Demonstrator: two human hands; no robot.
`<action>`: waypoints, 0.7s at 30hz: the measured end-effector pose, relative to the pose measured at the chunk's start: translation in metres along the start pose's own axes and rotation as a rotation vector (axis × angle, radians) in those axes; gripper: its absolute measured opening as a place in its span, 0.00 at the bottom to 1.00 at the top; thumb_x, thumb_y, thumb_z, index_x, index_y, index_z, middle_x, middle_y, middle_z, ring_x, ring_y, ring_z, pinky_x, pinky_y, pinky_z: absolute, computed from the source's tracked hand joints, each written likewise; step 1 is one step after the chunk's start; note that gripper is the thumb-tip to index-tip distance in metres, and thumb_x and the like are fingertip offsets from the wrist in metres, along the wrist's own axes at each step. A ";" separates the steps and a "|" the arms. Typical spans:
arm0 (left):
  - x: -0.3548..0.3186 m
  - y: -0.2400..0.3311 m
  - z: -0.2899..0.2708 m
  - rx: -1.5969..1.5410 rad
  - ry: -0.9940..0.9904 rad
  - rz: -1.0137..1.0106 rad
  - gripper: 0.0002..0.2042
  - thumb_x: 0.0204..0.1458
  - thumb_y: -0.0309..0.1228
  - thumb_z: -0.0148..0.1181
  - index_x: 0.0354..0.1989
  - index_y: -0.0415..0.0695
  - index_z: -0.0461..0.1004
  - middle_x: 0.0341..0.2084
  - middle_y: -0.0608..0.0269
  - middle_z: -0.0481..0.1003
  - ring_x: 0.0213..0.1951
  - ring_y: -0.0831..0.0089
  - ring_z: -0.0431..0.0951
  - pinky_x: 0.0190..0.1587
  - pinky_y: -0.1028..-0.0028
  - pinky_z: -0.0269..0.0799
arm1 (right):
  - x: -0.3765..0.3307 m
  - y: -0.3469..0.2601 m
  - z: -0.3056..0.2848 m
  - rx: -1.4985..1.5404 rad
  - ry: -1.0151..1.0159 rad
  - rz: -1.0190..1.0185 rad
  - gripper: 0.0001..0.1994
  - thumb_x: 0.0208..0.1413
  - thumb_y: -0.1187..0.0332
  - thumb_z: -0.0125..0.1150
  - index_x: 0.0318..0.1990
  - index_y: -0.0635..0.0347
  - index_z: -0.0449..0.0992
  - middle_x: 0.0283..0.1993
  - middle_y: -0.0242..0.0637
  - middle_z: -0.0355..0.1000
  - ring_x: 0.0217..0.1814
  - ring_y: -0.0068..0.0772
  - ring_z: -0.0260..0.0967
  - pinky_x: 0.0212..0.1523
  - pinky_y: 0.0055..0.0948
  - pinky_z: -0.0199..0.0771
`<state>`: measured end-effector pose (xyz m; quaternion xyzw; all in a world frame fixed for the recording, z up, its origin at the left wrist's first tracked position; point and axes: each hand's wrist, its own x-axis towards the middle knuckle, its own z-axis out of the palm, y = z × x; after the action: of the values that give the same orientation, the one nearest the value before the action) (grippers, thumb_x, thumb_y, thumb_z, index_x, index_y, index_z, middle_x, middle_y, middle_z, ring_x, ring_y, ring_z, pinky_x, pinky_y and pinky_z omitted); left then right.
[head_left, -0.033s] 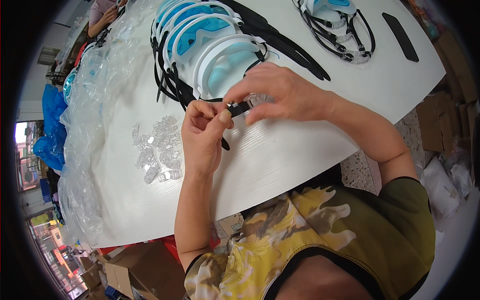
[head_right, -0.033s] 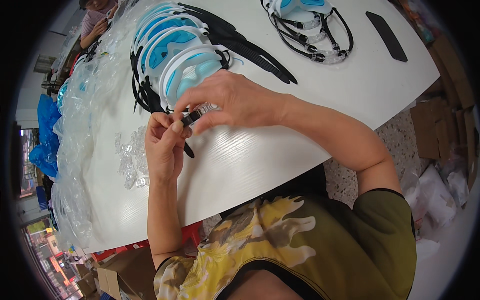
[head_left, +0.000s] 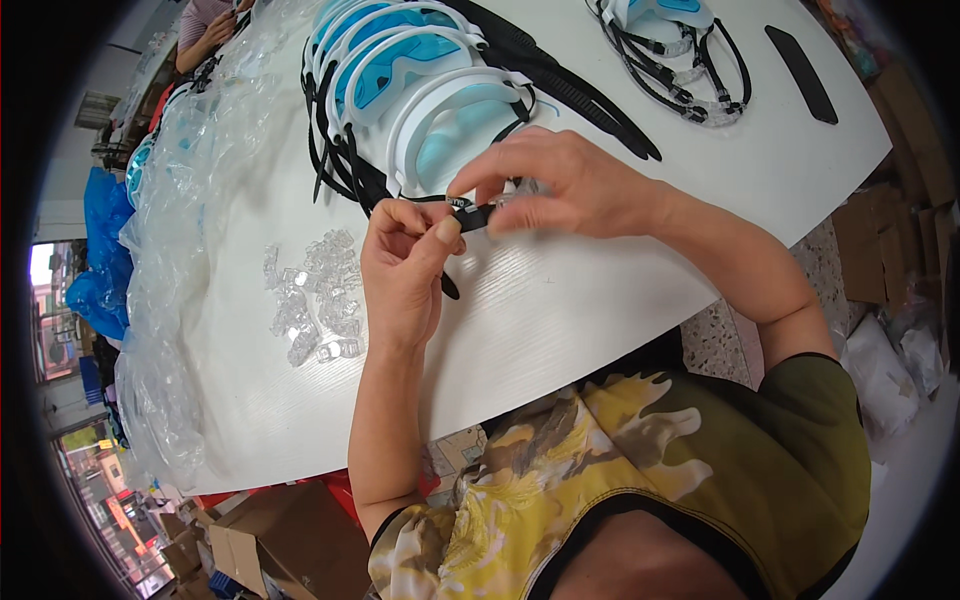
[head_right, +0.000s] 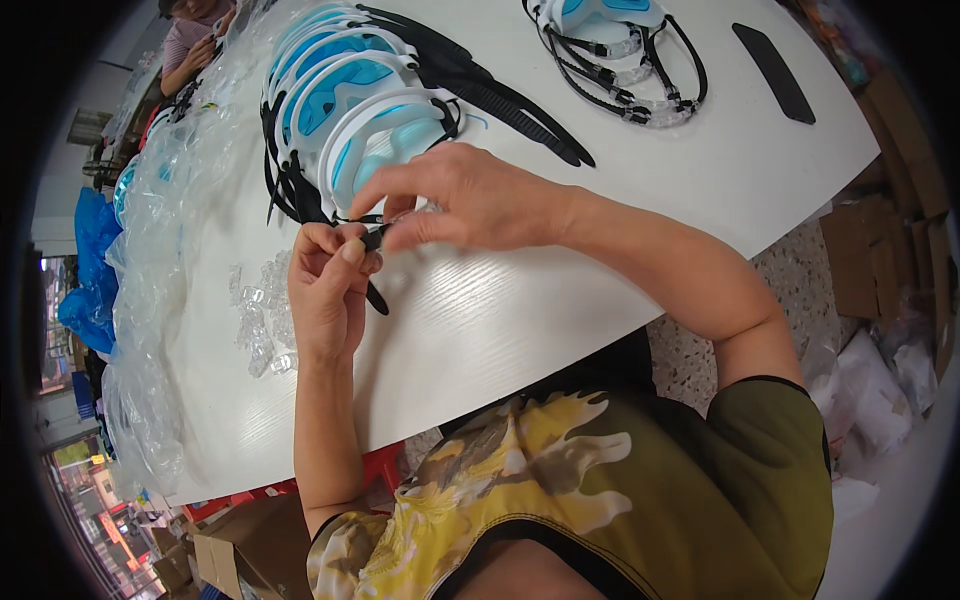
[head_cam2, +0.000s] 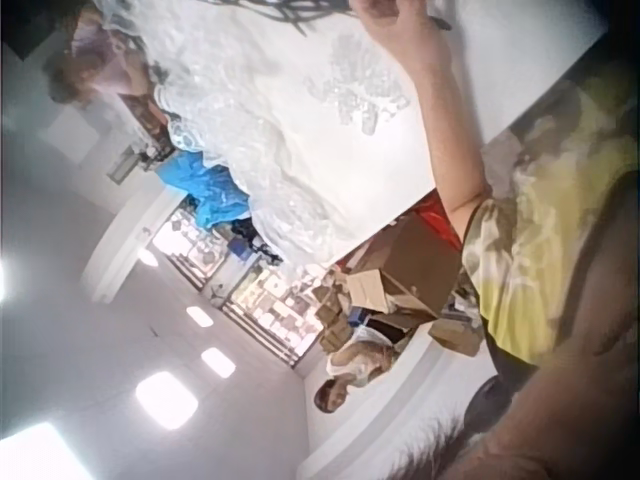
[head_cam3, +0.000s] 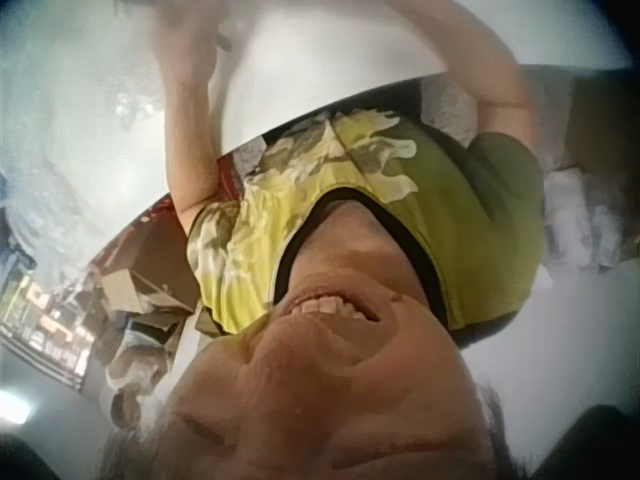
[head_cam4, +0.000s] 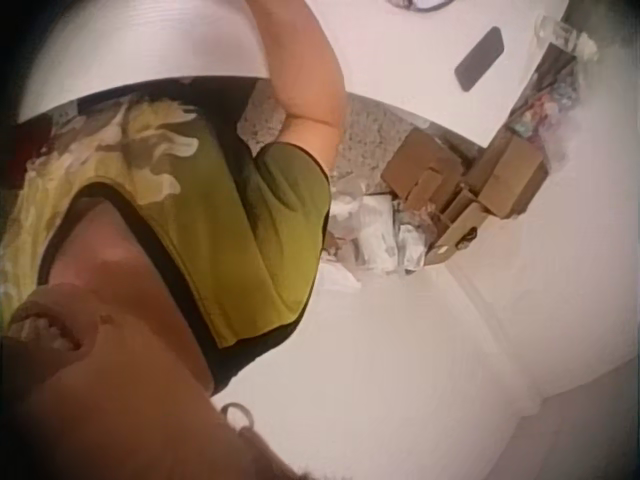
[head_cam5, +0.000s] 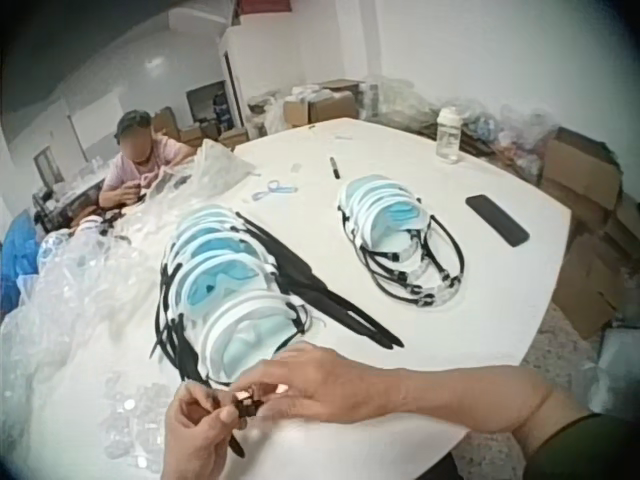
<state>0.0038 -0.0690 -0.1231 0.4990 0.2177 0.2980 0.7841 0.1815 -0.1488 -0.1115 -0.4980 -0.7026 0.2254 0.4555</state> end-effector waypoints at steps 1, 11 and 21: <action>0.001 0.000 -0.001 0.005 -0.002 0.009 0.08 0.44 0.22 0.56 0.26 0.44 0.61 0.26 0.62 0.69 0.26 0.77 0.68 0.33 0.77 0.64 | 0.001 -0.003 -0.001 0.001 -0.004 0.001 0.13 0.43 0.67 0.58 0.39 0.54 0.70 0.29 0.36 0.71 0.33 0.30 0.69 0.40 0.28 0.65; 0.004 0.005 -0.006 0.076 0.031 0.200 0.09 0.44 0.20 0.57 0.26 0.43 0.61 0.28 0.60 0.70 0.27 0.77 0.68 0.34 0.77 0.64 | 0.002 -0.001 0.000 0.446 0.045 0.219 0.10 0.49 0.65 0.55 0.31 0.61 0.64 0.25 0.32 0.66 0.28 0.21 0.65 0.32 0.21 0.65; 0.003 -0.005 0.004 0.919 -0.079 0.588 0.17 0.41 0.24 0.61 0.41 0.38 0.66 0.37 0.64 0.68 0.38 0.75 0.68 0.42 0.79 0.61 | 0.001 -0.002 0.002 0.399 0.008 0.179 0.11 0.52 0.62 0.53 0.31 0.61 0.64 0.26 0.32 0.66 0.29 0.20 0.64 0.33 0.21 0.66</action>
<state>0.0099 -0.0715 -0.1258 0.8407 0.1473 0.3600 0.3767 0.1788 -0.1480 -0.1102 -0.4592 -0.5953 0.3975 0.5261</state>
